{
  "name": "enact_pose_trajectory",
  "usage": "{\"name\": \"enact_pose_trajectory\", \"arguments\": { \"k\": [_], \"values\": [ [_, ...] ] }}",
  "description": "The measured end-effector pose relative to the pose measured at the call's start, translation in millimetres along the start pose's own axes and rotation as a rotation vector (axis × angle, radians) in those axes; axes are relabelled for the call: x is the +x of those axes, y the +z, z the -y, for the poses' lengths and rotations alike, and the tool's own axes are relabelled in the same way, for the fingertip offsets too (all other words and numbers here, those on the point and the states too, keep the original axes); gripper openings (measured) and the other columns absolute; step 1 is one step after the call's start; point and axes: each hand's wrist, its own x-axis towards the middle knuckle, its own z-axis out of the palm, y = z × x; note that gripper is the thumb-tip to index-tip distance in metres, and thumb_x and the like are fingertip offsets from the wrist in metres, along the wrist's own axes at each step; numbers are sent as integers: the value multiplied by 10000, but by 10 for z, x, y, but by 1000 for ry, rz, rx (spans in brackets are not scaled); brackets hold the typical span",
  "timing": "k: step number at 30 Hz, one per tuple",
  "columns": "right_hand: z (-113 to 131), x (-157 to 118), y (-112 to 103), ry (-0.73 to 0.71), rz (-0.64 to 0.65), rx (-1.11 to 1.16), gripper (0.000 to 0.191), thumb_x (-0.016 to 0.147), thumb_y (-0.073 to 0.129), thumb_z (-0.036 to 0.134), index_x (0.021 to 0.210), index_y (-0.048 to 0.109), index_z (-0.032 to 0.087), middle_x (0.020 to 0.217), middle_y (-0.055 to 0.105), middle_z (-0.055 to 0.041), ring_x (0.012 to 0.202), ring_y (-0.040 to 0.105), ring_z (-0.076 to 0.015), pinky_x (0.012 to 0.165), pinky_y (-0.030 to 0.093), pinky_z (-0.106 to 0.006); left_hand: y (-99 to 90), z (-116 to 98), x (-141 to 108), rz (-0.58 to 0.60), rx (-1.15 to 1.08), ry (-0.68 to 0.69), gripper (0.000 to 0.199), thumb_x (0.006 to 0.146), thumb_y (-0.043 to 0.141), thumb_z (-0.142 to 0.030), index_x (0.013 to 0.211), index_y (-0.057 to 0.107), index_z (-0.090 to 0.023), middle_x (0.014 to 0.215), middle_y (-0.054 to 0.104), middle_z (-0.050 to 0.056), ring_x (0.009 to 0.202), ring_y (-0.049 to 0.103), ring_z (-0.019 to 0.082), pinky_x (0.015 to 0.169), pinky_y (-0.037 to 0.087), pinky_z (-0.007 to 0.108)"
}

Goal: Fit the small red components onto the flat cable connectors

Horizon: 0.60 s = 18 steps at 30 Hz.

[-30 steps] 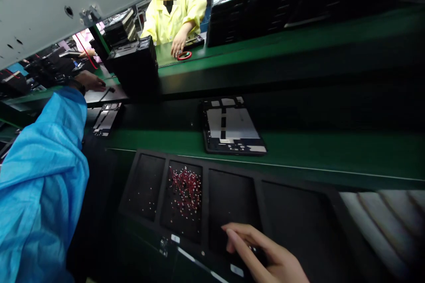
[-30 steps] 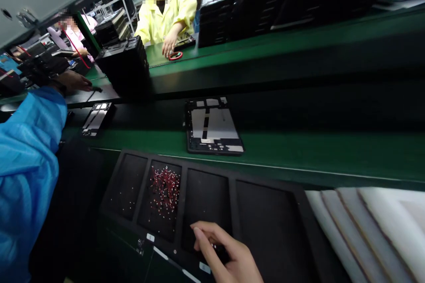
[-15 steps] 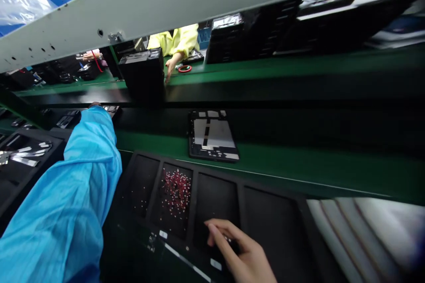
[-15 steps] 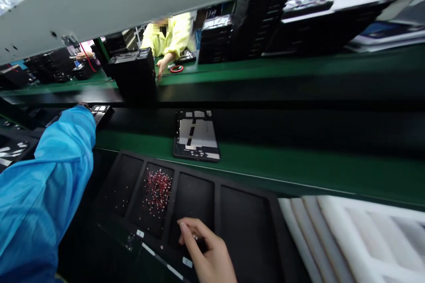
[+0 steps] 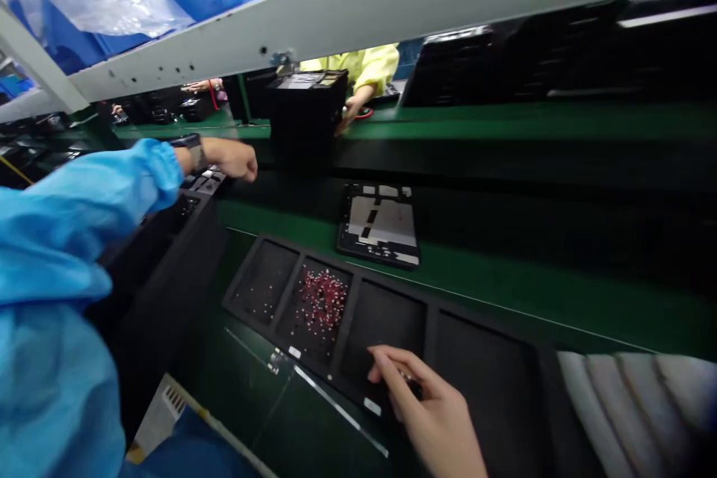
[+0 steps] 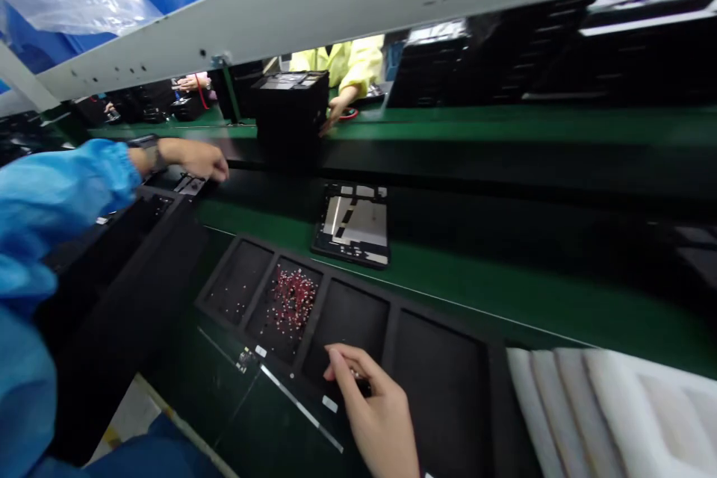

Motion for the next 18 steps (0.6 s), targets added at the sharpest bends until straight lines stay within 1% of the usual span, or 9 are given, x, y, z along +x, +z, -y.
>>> {"name": "enact_pose_trajectory", "arguments": {
  "k": [2, 3, 4, 6, 7, 10, 12, 15, 18],
  "values": [
    [-4, 2, 18, 27, -5, 13, 506, 837, 734, 675, 864, 770, 172, 689, 686, -57, 461, 438, -123, 418, 368, -249, -204, 330, -327, 171, 77, -48, 42, 872, 823, -129, 902, 807, -154, 850, 784, 13, 819, 684, 152, 795, 509, 230],
    [-2, 5, 36, 37, -12, 23, 507, 824, 744, 674, 858, 767, 168, 684, 680, -55, 461, 432, -120, 418, 367, -248, -345, 568, -520, 237, 134, -67, 49, 894, 793, -123, 910, 817, -162, 801, 777, -14, 793, 661, 135, 763, 467, 207],
    [1, 10, 59, 41, -15, 30, 511, 809, 755, 674, 848, 764, 165, 676, 673, -53, 459, 428, -118, 416, 363, -247, -495, 840, -722, 127, 183, -109, 70, 909, 767, -109, 906, 812, -163, 750, 758, -41, 761, 627, 115, 738, 427, 193],
    [5, 24, 121, 29, -7, 35, 517, 782, 774, 676, 820, 758, 161, 657, 663, -51, 456, 423, -116, 414, 359, -247, -759, 1414, -1106, -204, 298, -218, 111, 883, 775, -41, 875, 781, -152, 656, 698, -82, 732, 536, 90, 716, 357, 185],
    [5, 34, 156, 18, 5, 35, 524, 771, 779, 682, 810, 757, 160, 647, 661, -50, 452, 422, -115, 413, 359, -248, -846, 1676, -1265, -310, 317, -300, 119, 875, 792, -32, 860, 766, -148, 615, 658, -94, 735, 503, 86, 704, 332, 191],
    [-4, 67, 256, -6, 42, 35, 569, 744, 780, 718, 803, 759, 153, 612, 653, -45, 442, 423, -117, 410, 362, -251, -870, 2190, -1525, -395, 181, -433, 93, 922, 839, -157, 907, 747, -150, 566, 591, -119, 764, 444, 79, 709, 308, 187],
    [-12, 86, 304, -8, 56, 33, 603, 729, 780, 742, 811, 760, 145, 604, 651, -43, 440, 423, -117, 410, 361, -252, -749, 2283, -1525, -374, 87, -449, 157, 924, 858, -237, 901, 734, -143, 565, 592, -124, 770, 442, 77, 718, 315, 181],
    [-20, 96, 339, -6, 54, 38, 640, 715, 776, 772, 813, 744, 140, 603, 644, -38, 443, 408, -110, 415, 345, -251, -577, 2212, -1422, -361, 51, -461, 233, 873, 899, -218, 795, 695, -135, 524, 565, -114, 749, 459, 83, 700, 323, 188],
    [-24, 88, 349, -18, 48, 45, 655, 730, 757, 783, 834, 732, 138, 615, 646, -40, 453, 404, -110, 429, 321, -255, -540, 2133, -1349, -357, 41, -487, 272, 859, 894, -180, 724, 660, -149, 466, 527, -101, 683, 461, 100, 661, 333, 209]
  ]
}}
